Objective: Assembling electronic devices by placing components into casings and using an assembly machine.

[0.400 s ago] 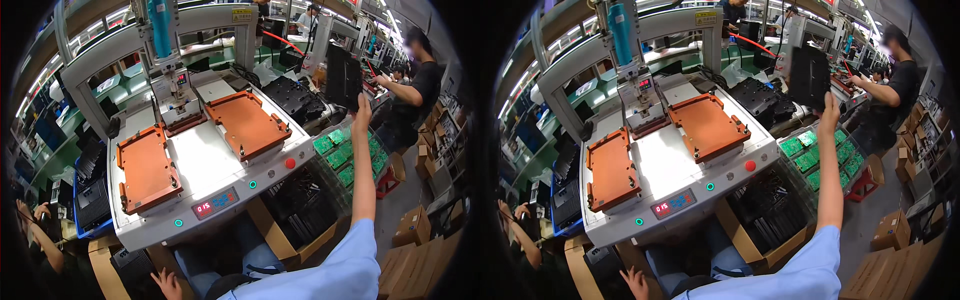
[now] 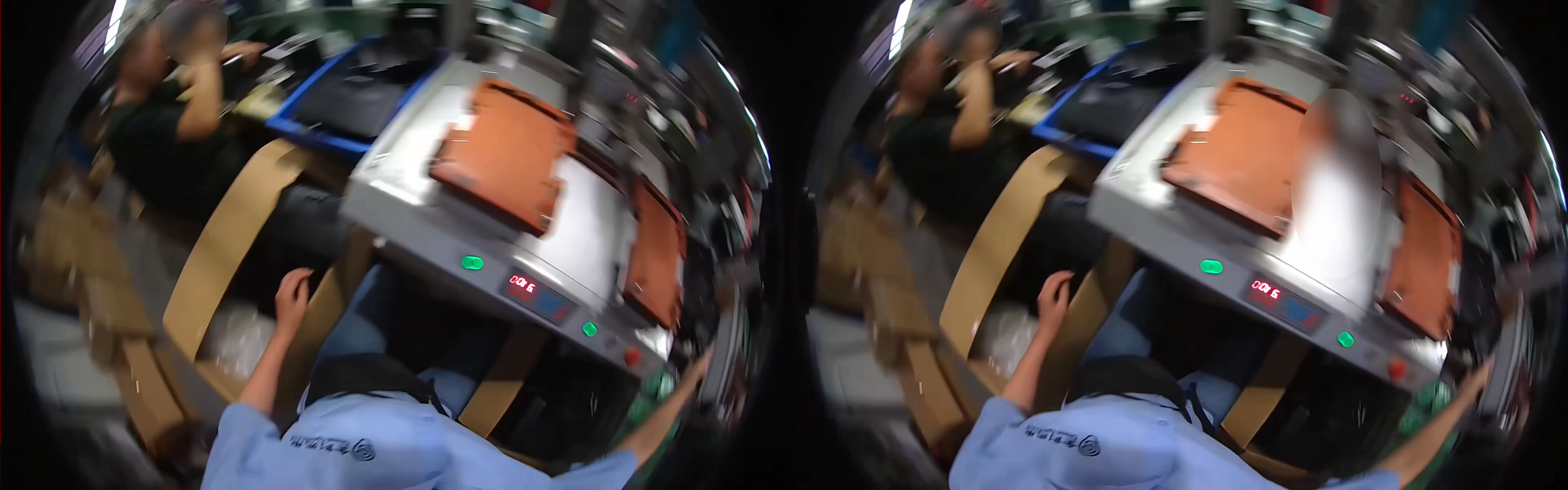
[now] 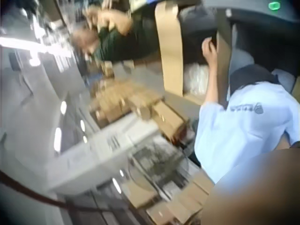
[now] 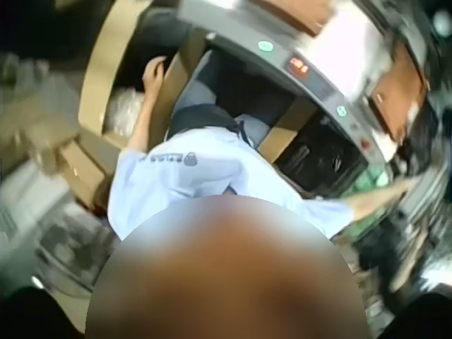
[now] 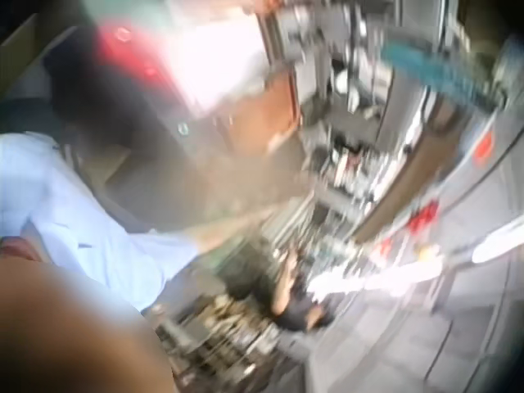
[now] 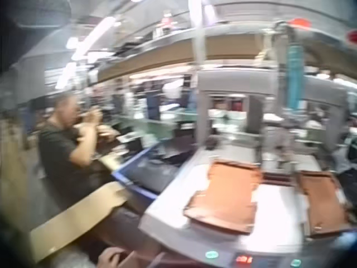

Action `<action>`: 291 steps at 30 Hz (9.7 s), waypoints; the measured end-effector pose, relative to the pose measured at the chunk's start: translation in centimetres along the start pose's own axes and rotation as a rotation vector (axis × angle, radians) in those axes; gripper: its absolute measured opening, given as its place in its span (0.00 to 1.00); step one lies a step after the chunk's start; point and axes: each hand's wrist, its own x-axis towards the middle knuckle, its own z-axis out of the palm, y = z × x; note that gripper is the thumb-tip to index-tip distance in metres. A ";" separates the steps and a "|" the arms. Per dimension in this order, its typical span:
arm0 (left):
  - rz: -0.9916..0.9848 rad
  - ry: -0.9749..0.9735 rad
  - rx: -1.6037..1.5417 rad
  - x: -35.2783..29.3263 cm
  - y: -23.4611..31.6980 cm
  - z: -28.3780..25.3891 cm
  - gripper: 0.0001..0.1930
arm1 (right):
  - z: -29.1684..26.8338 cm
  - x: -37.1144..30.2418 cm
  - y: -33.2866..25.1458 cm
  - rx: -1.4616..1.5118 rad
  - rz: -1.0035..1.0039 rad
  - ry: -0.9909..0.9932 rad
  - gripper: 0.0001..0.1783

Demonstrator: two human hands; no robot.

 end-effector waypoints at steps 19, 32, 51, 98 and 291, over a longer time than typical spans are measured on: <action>-0.438 0.028 0.267 -4.9 -12.6 -1.3 0.22 | -9.9 -7.3 -15.1 0.986 0.250 0.078 0.23; 0.360 -0.395 0.374 8.6 -0.7 0.3 0.38 | -24.0 -30.9 -55.6 0.897 0.134 -0.499 0.11; -0.482 -0.103 -0.248 -7.9 -14.7 -3.1 0.15 | -18.6 -41.6 -63.8 0.904 -0.285 -0.966 0.09; -0.494 -0.757 -0.807 -0.3 9.9 -1.6 0.14 | -17.3 -21.4 -37.3 -0.562 -0.095 -0.886 0.10; -0.971 -1.061 -1.456 -4.3 16.3 5.8 0.18 | -22.9 -36.2 -65.8 0.527 -0.212 -0.313 0.25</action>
